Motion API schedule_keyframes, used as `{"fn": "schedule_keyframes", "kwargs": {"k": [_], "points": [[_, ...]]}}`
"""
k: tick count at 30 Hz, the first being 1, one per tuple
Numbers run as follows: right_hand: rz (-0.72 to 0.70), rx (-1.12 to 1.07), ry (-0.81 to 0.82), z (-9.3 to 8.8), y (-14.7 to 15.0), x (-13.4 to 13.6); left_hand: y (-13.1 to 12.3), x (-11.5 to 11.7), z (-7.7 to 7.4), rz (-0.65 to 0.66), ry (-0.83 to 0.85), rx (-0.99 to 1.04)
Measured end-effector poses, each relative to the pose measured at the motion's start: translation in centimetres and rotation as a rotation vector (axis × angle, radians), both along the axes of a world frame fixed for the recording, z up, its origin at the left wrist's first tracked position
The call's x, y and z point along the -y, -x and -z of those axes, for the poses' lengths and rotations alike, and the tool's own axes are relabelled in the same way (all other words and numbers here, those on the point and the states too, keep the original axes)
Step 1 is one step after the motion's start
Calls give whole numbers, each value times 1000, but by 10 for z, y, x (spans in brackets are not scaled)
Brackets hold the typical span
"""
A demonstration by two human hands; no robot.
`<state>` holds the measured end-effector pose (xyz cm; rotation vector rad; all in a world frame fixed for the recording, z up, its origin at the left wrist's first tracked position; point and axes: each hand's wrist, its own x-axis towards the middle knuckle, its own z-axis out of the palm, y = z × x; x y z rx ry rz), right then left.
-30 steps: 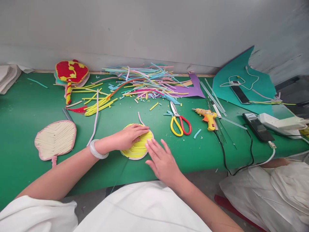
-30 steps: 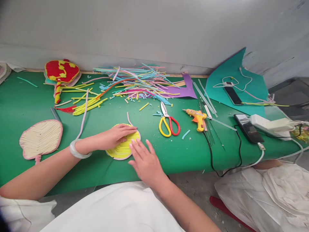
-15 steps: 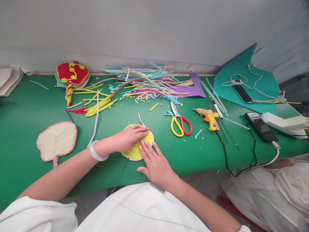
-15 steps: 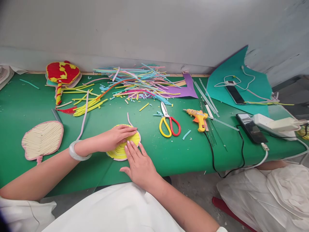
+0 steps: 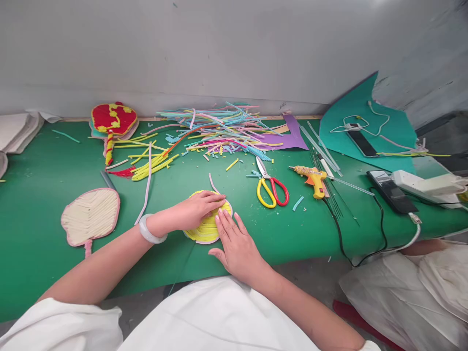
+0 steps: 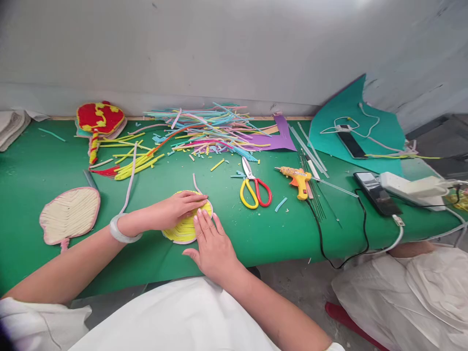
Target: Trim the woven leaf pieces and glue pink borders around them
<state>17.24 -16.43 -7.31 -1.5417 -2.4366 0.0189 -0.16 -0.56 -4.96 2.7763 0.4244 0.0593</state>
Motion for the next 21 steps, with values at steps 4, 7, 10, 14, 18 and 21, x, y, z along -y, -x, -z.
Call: {"fn": "schedule_keyframes", "kwargs": {"k": [4, 7, 10, 14, 18, 21], "points": [[80, 42, 0, -2, 2, -11, -1, -2, 2, -30, 16, 26], [109, 47, 20, -3, 6, -17, -1, -3, 2, -33, 18, 30], [160, 56, 15, -3, 11, -19, -1, -3, 2, -34, 25, 37], [224, 62, -2, -5, 11, -18, -1, -3, 1, -32, 36, 48], [207, 53, -17, -6, 8, -19, -1, -4, 1, -18, 41, 54], [200, 47, -34, -6, 8, -20, -1, -4, 2, -10, 40, 56]]}}
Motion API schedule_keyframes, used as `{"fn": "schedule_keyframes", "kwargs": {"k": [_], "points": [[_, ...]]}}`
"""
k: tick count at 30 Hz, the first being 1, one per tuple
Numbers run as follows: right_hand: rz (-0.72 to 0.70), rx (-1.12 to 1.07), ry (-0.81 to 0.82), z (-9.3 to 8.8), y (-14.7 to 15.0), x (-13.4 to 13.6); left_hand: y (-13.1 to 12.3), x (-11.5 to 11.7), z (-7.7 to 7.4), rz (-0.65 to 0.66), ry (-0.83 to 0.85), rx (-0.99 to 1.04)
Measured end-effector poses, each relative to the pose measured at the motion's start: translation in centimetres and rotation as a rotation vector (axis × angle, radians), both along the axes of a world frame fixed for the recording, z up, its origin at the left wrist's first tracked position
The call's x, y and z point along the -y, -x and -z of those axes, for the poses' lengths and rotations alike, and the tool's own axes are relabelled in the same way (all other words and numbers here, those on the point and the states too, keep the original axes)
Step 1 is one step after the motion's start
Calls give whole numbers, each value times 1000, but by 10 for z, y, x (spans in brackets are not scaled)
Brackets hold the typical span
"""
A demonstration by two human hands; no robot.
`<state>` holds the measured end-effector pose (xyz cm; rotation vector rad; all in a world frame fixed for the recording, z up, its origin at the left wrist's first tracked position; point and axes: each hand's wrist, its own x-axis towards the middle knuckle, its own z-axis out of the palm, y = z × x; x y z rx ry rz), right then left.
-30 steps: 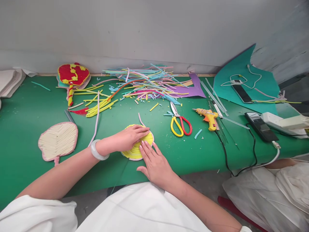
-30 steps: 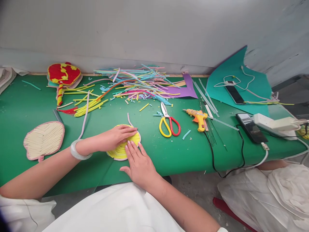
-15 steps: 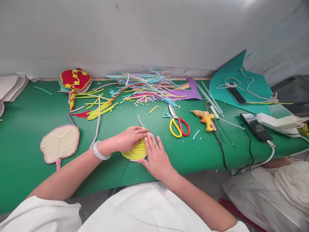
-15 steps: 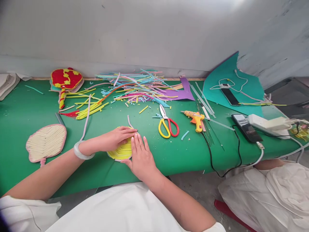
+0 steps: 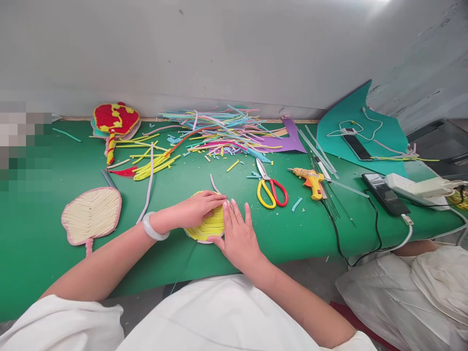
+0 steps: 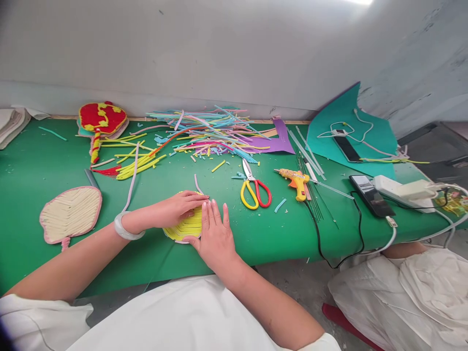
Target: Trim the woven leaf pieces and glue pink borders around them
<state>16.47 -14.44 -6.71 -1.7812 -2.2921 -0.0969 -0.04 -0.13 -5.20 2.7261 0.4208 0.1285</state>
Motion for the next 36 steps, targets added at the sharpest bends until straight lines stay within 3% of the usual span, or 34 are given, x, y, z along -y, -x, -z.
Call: {"fn": "schedule_keyframes", "kwargs": {"k": [11, 14, 19, 27, 36], "points": [[-9, -7, 25, 0, 2, 0, 1, 1, 3, -2, 3, 15], [-9, -4, -26, -4, 5, 9, 1, 1, 4, -1, 6, 14], [-124, -32, -130, -4, 8, 24, 1, 1, 5, 1, 20, 8], [-183, -220, -244, -6, -4, 27, 0, 2, 3, -13, 51, 17], [-536, -164, -215, -15, 5, 12, -1, -1, -4, -22, 111, 0]]}}
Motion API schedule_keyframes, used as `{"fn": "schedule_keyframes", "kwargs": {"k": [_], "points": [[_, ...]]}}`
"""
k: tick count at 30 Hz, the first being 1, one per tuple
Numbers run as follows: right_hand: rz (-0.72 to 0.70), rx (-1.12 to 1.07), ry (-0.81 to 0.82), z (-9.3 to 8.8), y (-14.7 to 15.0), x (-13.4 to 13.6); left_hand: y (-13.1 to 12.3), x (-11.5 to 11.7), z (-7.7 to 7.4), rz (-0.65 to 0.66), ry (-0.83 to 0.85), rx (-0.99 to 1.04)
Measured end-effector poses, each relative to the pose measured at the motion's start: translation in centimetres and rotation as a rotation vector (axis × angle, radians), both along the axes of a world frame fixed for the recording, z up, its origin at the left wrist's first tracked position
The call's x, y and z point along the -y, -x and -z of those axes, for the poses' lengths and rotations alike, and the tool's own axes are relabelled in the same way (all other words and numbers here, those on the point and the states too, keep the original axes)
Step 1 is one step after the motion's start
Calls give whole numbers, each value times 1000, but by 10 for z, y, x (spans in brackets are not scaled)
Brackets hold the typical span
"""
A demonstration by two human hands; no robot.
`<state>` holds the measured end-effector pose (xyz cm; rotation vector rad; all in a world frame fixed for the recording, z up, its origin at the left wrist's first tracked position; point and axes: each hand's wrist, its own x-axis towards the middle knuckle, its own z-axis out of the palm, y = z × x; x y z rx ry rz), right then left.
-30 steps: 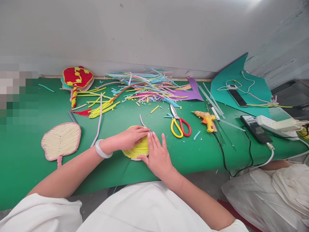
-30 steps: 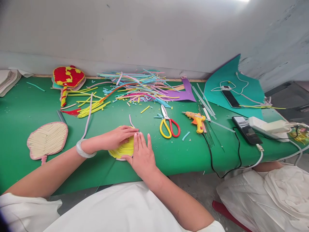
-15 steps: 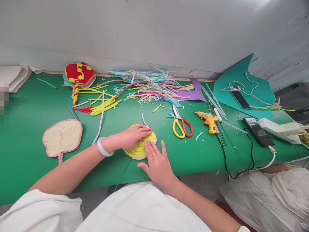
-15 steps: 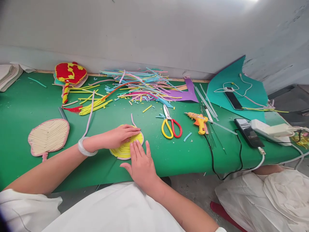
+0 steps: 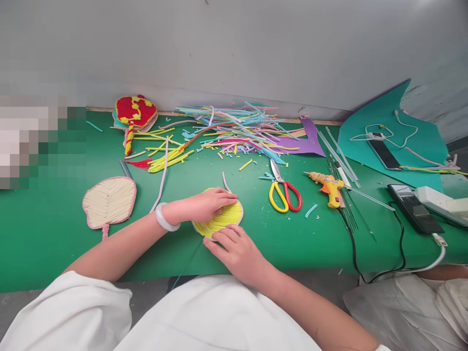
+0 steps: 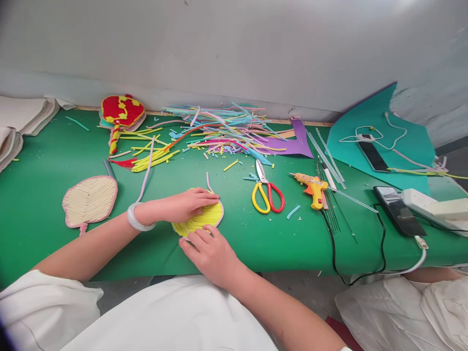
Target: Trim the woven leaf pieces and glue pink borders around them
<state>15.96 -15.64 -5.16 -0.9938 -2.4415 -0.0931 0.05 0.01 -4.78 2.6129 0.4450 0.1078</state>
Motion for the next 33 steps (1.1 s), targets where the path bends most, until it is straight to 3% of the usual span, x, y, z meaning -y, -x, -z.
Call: {"fn": "schedule_keyframes", "kwargs": {"k": [4, 9, 22, 27, 30, 33], "points": [[-82, 63, -95, 0, 22, -13, -1, 2, -5, 12, 10, -16], [-63, 70, -141, 11, 43, -24, -4, 5, -13, 44, 16, -32], [37, 146, 36, 12, 61, -27, -33, -6, -32, 190, 42, -78], [91, 173, 72, 9, 64, -31, -44, -7, -32, 240, 75, -91], [115, 173, 83, 7, 67, -34, -45, -9, -35, 219, 95, -87], [128, 165, 92, 7, 69, -38, -39, -11, -39, 71, 110, -44]]}}
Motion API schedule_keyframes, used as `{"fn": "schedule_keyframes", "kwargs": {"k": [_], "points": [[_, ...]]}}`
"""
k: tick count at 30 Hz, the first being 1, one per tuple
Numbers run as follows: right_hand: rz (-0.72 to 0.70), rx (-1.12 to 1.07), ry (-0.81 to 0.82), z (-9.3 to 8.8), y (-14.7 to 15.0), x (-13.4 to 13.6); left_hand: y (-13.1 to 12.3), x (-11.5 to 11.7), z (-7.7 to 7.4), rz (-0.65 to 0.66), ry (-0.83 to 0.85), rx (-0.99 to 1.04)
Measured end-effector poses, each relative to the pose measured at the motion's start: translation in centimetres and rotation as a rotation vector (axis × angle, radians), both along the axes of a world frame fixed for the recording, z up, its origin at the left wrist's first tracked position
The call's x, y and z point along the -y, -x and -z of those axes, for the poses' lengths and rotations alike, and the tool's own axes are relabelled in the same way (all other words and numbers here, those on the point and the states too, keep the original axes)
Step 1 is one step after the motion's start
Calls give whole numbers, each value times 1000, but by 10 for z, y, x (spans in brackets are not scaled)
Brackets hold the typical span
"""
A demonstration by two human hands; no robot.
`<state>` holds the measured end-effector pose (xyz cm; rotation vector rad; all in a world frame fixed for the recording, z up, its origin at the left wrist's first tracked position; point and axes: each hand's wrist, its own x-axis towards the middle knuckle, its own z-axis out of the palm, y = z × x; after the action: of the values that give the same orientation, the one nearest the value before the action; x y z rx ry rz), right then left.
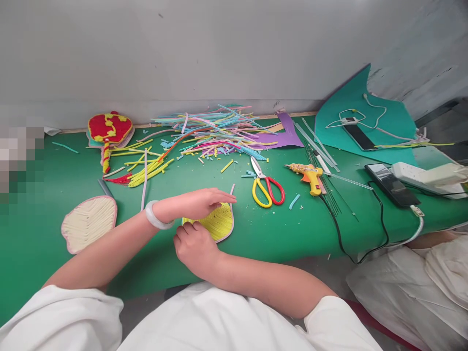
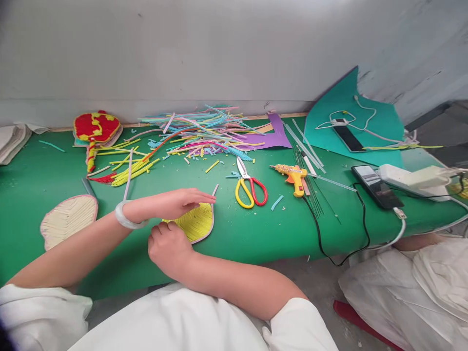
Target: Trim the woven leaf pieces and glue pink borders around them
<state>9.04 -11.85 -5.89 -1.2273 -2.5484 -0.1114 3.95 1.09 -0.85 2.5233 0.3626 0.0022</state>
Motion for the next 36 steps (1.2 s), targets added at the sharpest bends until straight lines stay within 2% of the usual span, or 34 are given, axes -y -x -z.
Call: {"fn": "schedule_keyframes", "kwargs": {"k": [3, 6, 8, 11, 14, 17, 21, 24, 28, 32, 36], "points": [[12, -11, 4, -3, 0, 2, 16, -3, 0, -231, -69, -17], [15, -48, -40, -13, -11, 11, 43, -4, 7, -513, -195, -134], [44, -122, -134, -22, -28, 16, 62, -2, 13, -634, -228, -177], [193, -195, -231, -31, -70, 13, 81, 6, 22, -738, -210, -236], [477, -154, -174, -32, -128, -1, 85, 16, 29, -762, -143, -257], [810, -228, 12, -29, -193, -13, 77, 20, 32, -764, -95, -248], [1105, -232, 48, -29, -271, -16, 65, 15, 35, -744, -76, -229], [1312, -219, 109, -30, -314, -18, 58, 9, 35, -716, -77, -222], [1435, -217, 259, -27, -349, -31, 50, 3, 30, -656, -91, -219], [1421, -236, 455, -20, -364, -45, 42, -3, 23, -604, -120, -230], [1393, -276, 517, -17, -370, -49, 35, -8, 20, -544, -160, -243]]}}
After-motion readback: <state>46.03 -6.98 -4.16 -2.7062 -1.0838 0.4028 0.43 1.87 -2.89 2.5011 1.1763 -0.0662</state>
